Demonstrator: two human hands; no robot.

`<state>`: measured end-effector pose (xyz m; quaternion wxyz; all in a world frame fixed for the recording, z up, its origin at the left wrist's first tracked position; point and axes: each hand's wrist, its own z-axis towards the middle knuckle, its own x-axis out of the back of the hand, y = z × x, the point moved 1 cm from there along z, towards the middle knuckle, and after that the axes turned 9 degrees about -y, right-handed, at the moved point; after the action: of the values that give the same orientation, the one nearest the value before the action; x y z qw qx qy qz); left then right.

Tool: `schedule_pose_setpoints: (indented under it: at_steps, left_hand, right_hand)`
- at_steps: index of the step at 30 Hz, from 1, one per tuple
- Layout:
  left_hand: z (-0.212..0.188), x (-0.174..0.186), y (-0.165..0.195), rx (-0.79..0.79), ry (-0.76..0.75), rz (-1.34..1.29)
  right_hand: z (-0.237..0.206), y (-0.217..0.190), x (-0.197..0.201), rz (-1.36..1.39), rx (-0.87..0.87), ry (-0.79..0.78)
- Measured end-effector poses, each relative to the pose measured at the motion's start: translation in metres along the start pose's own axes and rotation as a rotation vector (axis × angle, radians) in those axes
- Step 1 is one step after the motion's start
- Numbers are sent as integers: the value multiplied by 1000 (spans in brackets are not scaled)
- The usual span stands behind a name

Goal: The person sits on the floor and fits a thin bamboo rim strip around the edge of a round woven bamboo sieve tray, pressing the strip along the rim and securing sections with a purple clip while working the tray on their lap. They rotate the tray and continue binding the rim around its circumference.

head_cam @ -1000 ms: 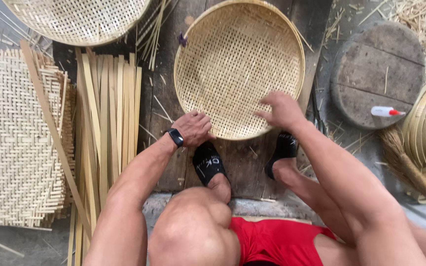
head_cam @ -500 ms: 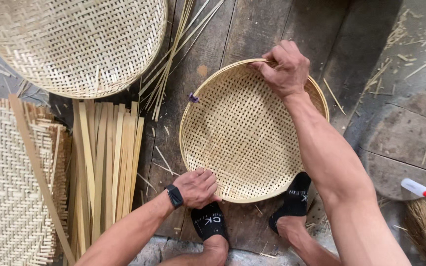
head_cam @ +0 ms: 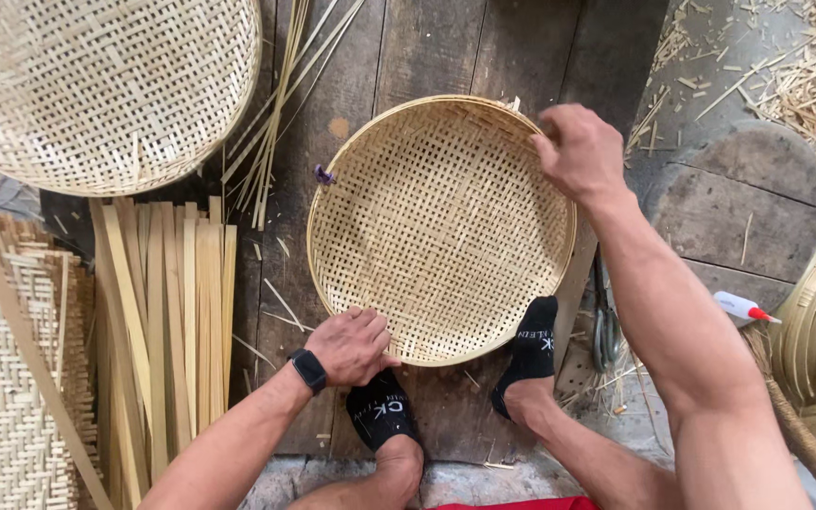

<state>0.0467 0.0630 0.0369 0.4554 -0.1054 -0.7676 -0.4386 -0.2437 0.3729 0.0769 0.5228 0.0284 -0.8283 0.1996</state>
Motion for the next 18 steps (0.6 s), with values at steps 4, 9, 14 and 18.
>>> schedule_pose_setpoints:
  at_steps: [4, 9, 14, 18]
  left_hand:
    - [-1, 0, 0, -8, 25, -3]
    - [1, 7, 2, -10, -4, 7]
    - [-2, 11, 2, -23, 82, -30]
    - [-10, 8, -4, -60, 152, -68]
  right_hand:
    - [-7, 11, -35, -152, -142, 102]
    - [11, 16, -54, -207, -172, 180]
    - [5, 0, -21, -184, -114, 102]
    - [-2, -57, -5, -164, 185, 244]
